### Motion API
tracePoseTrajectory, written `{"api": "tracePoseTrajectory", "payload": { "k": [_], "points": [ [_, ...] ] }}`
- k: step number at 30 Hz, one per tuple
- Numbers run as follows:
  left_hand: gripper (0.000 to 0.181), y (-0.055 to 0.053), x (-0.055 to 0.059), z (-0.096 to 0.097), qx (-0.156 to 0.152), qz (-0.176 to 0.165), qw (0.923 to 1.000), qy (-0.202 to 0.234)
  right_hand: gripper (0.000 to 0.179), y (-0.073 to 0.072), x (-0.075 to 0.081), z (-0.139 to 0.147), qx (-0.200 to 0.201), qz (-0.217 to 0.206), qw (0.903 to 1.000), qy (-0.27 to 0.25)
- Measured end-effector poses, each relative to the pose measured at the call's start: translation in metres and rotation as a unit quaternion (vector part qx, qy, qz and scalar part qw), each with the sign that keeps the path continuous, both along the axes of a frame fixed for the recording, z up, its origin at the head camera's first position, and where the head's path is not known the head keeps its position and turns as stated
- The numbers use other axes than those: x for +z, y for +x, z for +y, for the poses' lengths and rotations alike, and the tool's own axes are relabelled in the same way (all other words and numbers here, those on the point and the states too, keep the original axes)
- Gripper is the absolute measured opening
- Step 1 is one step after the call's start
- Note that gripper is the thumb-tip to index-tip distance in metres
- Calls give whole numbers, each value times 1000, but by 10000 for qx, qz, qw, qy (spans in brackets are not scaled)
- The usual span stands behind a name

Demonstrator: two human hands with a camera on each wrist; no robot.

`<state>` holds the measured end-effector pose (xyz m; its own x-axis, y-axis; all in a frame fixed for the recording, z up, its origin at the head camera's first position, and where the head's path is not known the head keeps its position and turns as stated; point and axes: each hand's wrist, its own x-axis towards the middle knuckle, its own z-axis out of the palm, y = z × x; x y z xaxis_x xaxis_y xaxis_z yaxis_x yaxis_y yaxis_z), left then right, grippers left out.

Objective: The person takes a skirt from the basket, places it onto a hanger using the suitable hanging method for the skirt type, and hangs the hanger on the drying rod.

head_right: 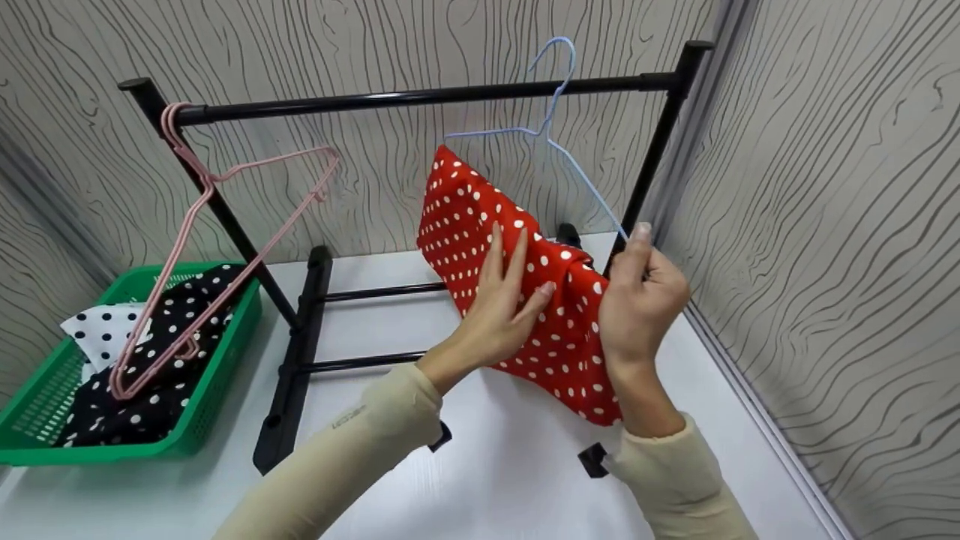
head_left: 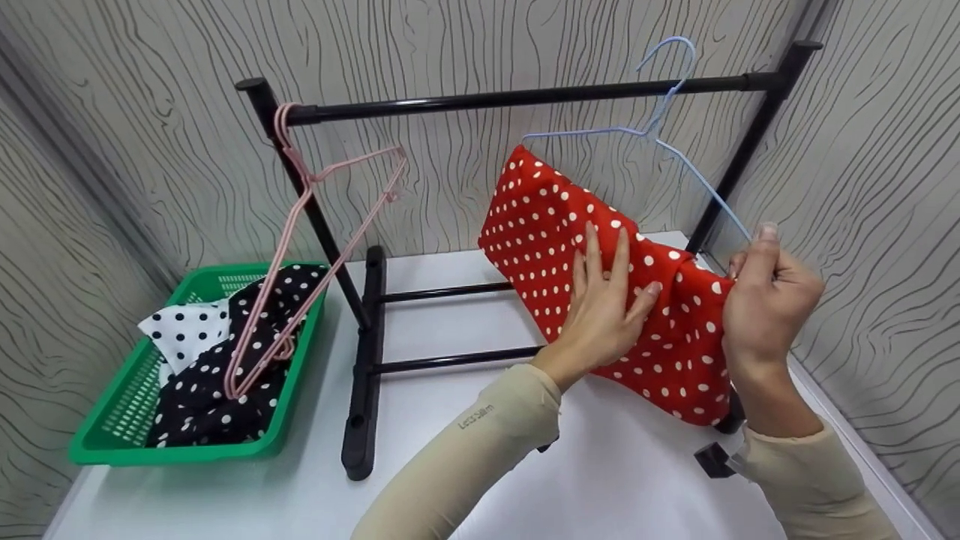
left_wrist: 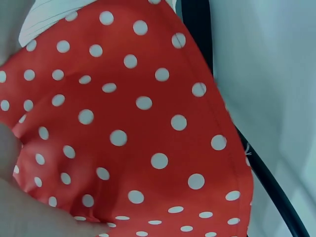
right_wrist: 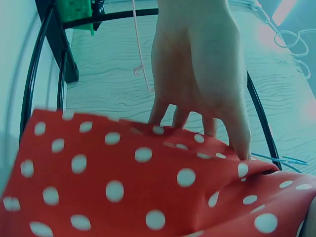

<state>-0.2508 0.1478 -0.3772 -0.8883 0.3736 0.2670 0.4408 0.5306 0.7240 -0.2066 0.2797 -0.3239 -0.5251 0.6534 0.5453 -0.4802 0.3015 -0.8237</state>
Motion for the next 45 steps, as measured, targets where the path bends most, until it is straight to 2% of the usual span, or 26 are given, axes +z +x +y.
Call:
{"api": "tracePoseTrajectory", "payload": {
  "k": [4, 9, 13, 15, 22, 25, 29, 32, 37, 40, 45],
  "points": [
    [80, 3, -1, 8, -278, 56, 9996, -39, 57, -2, -1, 5, -90, 66, 9999, -33],
    [75, 1, -4, 11, -1049, 65, 9944, -36, 60, -5, 0, 12, -196, 404, 9990, -51],
    [70, -4, -10, 12, -1717, -334, 9845, 115, 60, -10, -4, 22, -452, 372, 9982, 109],
    [68, -6, -13, 14, -1914, -555, 9797, 211, 60, -13, -7, 26, -565, 302, 9978, 165],
    [63, -7, -21, 30, -2076, -983, 9719, 516, 60, -17, -15, 33, -802, -46, 9967, 113],
    [60, -6, -21, 33, -2128, -1164, 9682, 612, 57, -19, -23, 39, -964, -510, 9936, 301],
    [57, -5, -21, 34, -2117, -1332, 9654, 744, 52, -21, -36, 47, -1068, -1017, 9857, 814],
    [58, -4, -21, 34, -2097, -1440, 9638, 802, 47, -20, -40, 50, -1072, -1321, 9768, 1304],
    [54, -5, -24, 37, -2156, -1525, 9607, 850, 39, -17, -42, 53, -1104, -1886, 9525, 2121],
    [53, -5, -26, 38, -2222, -1476, 9599, 864, 39, -18, -44, 56, -1201, -1754, 9489, 2332],
    [56, 0, -28, 41, -2329, -1354, 9598, 783, 36, -20, -45, 59, -1480, -1288, 9549, 2231]
  ]
}}
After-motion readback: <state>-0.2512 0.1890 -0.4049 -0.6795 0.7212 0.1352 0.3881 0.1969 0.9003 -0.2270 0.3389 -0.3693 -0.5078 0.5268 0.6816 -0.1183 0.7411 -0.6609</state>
